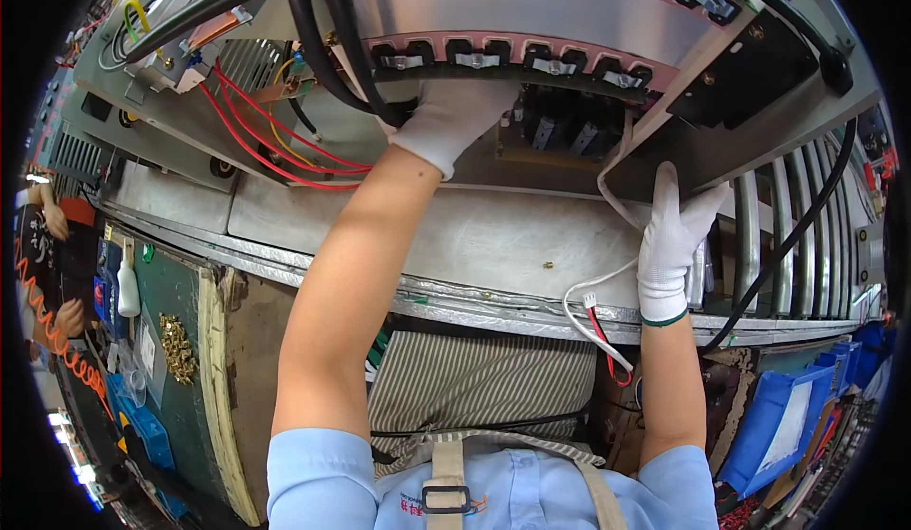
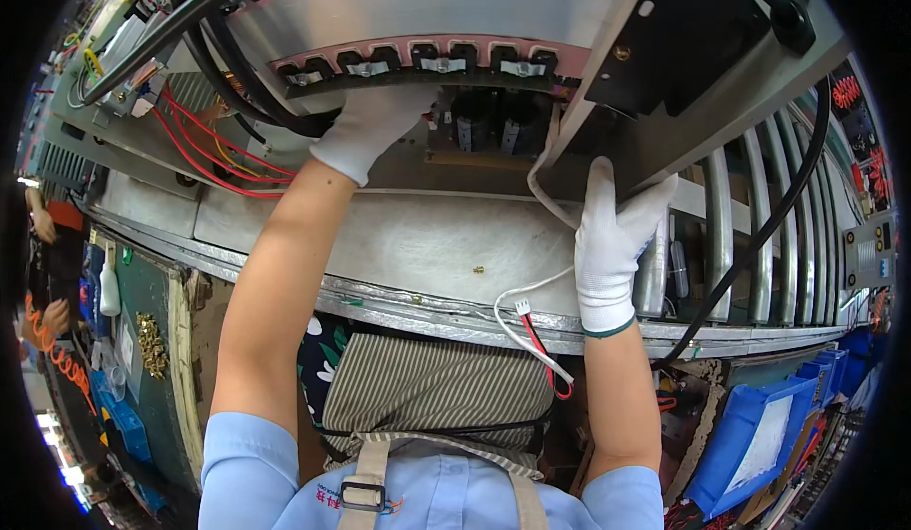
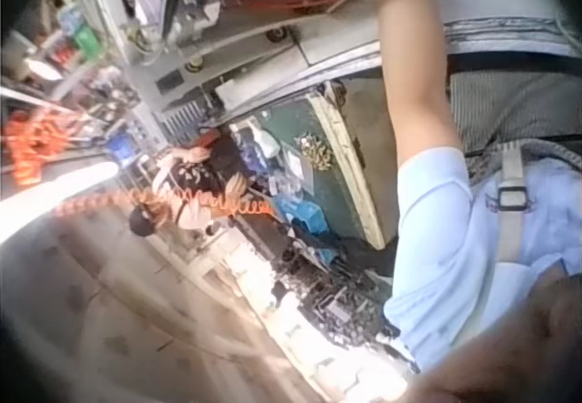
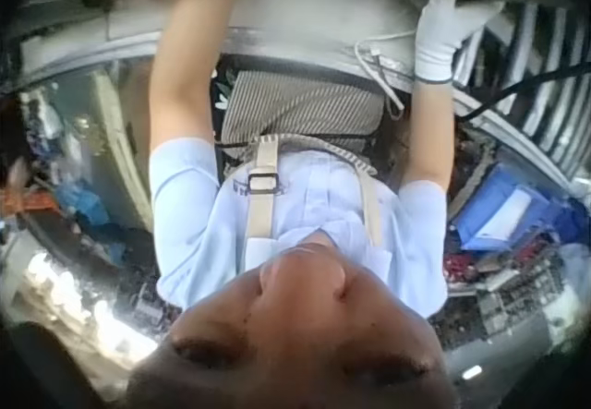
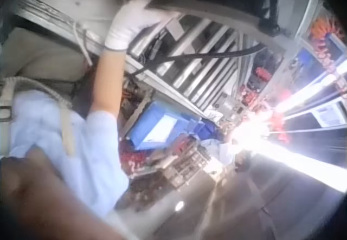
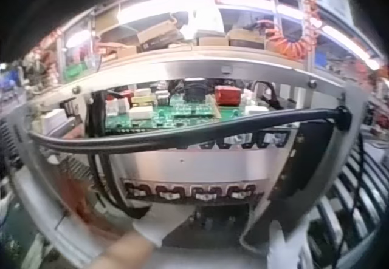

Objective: The person assembles an electronic device by connecting various wires to a circuit board and securing them with zip ties. They handle red, white, and black cables, routing them through a metal frame and attaching them to specific terminals on the board. The person also uses a small tool to tighten connections and organizes the wiring within the chassis.

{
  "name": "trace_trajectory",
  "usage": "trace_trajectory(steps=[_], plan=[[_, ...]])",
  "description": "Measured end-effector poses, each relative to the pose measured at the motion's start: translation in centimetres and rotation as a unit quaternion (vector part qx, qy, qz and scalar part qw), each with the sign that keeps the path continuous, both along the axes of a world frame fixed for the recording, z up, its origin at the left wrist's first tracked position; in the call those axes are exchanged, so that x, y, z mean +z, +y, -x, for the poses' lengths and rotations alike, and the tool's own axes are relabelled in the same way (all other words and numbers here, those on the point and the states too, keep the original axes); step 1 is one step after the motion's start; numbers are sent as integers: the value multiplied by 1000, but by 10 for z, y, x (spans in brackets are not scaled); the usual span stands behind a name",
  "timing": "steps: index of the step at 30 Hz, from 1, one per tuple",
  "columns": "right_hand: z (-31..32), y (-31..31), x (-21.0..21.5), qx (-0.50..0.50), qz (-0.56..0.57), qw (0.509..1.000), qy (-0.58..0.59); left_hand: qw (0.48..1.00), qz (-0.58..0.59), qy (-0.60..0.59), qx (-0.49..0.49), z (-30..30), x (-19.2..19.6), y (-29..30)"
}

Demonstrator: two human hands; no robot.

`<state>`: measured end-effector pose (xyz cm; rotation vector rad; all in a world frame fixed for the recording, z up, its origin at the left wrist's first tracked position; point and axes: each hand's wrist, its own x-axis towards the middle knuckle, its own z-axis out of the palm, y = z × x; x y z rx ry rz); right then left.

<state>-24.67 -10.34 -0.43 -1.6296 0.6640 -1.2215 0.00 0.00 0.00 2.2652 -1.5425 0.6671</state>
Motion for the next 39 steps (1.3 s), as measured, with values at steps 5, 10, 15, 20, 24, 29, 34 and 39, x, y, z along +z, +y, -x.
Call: trace_trajectory(steps=[5, 10, 15, 20, 24, 29, 34, 39], plan=[[4, -5, 8, 0, 30, 1000, 1, 983, -7, -155, 95, 7, -9, -8], [4, -3, 6, 20, 49, 999, 11, 977, -73, -186, 79, 2, -4, 10], [2, -2, 3, 26, 28, 999, 4, 979, -123, -109, 123, 8, 5, 4], [-1, 2, 5, 24, 0, 1000, -12, 969, -70, -230, 56, -2, -5, 14], [1, -2, -2, 23, 14, 1000, 13, 960, -106, -250, 76, -1, -3, 16], [0, 0, 5, 21, -15, 1000, -1, 973, -92, -205, 50, 3, -2, 12], [-1, 2, 8, 24, -29, 999, 3, 965, -106, -227, 79, 7, 0, 11], [-1, 3, 5, 26, 0, 1000, 7, 969, -119, -208, 61, -11, -7, 8]])
